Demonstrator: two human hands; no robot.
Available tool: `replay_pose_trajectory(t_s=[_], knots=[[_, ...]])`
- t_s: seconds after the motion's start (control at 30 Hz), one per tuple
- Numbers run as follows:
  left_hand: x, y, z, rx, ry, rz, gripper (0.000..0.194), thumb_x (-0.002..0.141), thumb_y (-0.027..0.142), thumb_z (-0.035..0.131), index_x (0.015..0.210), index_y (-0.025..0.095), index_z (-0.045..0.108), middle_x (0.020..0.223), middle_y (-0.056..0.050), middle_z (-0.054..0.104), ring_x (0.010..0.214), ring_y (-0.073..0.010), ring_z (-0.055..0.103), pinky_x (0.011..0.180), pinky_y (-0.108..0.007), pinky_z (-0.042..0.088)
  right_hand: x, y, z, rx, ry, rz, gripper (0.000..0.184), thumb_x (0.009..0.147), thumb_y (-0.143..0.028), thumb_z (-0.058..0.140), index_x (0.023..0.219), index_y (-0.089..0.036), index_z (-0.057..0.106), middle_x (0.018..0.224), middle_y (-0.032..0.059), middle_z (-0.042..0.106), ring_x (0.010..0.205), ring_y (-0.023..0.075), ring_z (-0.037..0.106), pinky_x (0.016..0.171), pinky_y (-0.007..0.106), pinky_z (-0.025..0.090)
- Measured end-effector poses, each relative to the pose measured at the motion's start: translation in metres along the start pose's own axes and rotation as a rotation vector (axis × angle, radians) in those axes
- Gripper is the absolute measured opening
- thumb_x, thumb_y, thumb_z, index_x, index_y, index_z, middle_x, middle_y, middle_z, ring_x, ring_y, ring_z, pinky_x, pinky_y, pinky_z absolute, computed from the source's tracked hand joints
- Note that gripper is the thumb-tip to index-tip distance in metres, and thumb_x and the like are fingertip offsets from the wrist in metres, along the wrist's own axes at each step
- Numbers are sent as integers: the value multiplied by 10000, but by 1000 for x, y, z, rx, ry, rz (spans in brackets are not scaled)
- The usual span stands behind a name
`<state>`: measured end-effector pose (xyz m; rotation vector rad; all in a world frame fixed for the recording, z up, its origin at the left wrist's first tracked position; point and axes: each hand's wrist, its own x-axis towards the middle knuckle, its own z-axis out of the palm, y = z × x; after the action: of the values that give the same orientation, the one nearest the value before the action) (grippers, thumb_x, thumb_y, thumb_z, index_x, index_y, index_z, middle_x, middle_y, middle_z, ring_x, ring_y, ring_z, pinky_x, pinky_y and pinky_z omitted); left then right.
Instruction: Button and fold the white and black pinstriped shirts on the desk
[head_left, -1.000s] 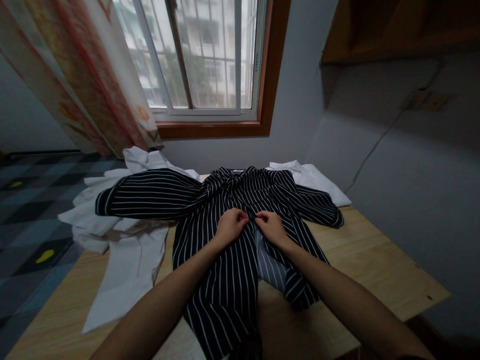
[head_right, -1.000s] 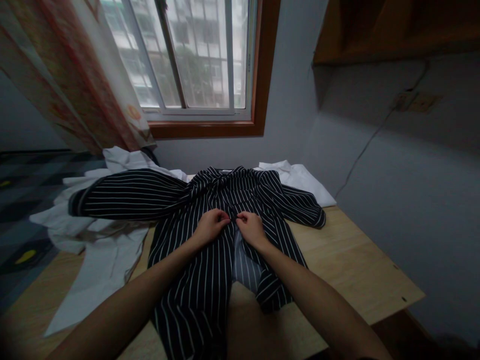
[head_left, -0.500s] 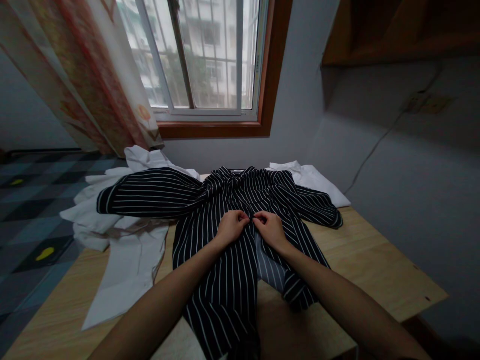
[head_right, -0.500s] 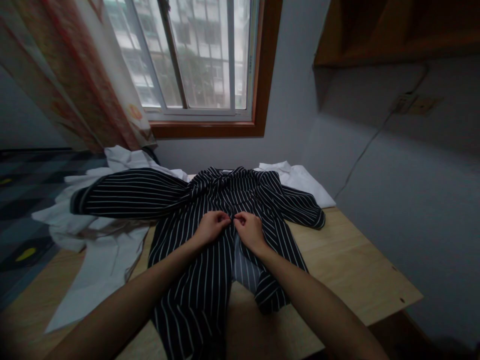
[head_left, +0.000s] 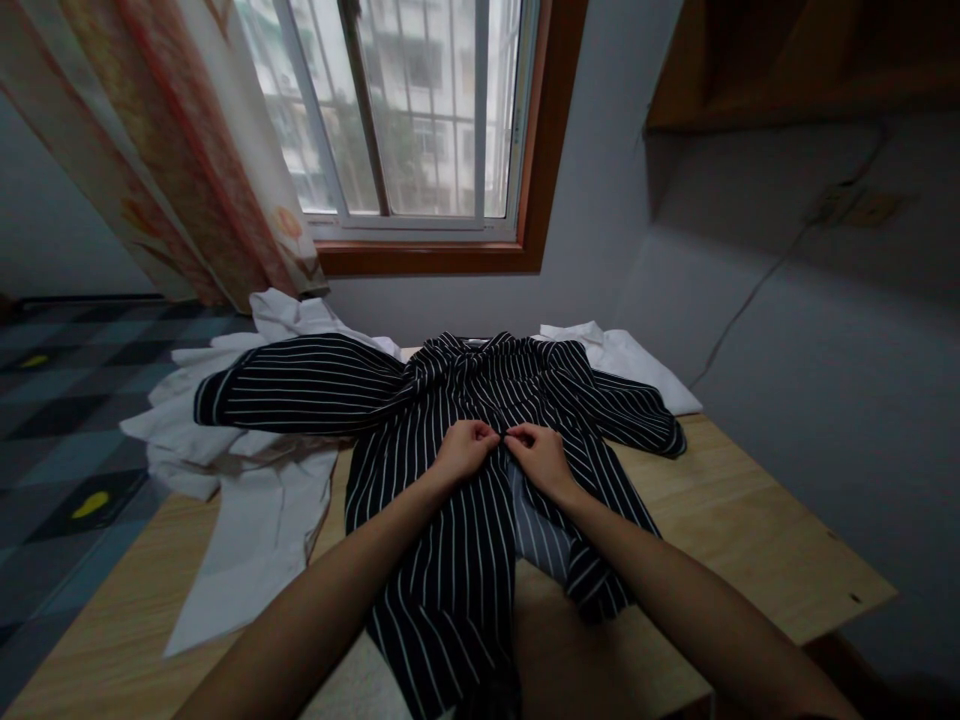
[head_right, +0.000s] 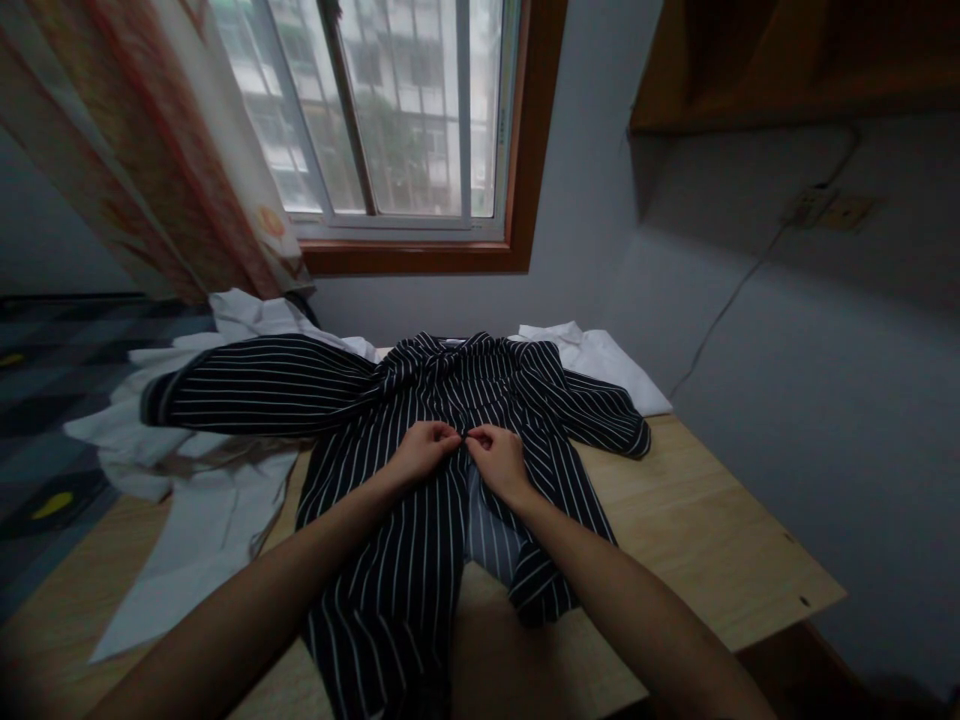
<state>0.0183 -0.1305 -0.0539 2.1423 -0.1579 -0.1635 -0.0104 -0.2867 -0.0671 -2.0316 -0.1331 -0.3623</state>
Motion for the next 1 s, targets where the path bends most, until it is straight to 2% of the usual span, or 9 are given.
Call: replay_pose_trajectory(t_s=[0.23,0.37,0.47,0.6,0.8,0.93,1.0], knots=[[0,4,-3,-226,-55,-72,128,711,237,608,626,146,637,641,-15,639,624,-129,554,642,-240,431,3,3,1,174,-32,12,172,753,-286,634,805,-172,752,790,53,746,715,203,676,690,304,519],[-3,8,-4,-232,-83,-76,135,712,235,607,616,147,641,629,-17,641,620,-132,559,645,-245,444,8,5,0,319,-80,95,224,776,-331,593,729,-165,736,707,48,730,669,193,667,660,300,530],[-4,9,-3,-265,-90,-83,131,712,229,613,623,141,651,614,-13,636,590,-125,541,626,-247,434,10,6,0,373,-106,162,168,710,-290,636,755,-162,736,726,43,735,667,187,671,664,300,541],[-4,8,-1,-294,-82,-112,127,706,200,625,597,138,646,582,0,618,544,-103,498,592,-235,401,9,8,1,358,-95,158,140,652,-244,677,751,-157,724,721,42,731,683,190,681,680,302,543],[-6,11,0,-327,-55,-137,115,707,170,607,604,137,647,576,11,606,535,-87,489,564,-209,383,3,6,5,268,-26,87,116,688,-238,672,753,-151,713,709,51,722,653,194,676,653,298,542],[-8,15,-1,-259,-35,-196,289,782,322,568,553,150,604,408,48,422,394,-75,337,431,-221,244,-1,-3,3,143,7,19,93,724,-208,636,767,-182,715,724,33,727,672,194,684,680,300,550],[-9,16,-1,-237,-14,-209,347,783,414,582,563,148,612,397,49,399,384,-76,323,417,-229,211,-3,-5,3,81,25,-20,89,731,-202,634,763,-189,716,727,28,727,667,192,680,683,300,546]])
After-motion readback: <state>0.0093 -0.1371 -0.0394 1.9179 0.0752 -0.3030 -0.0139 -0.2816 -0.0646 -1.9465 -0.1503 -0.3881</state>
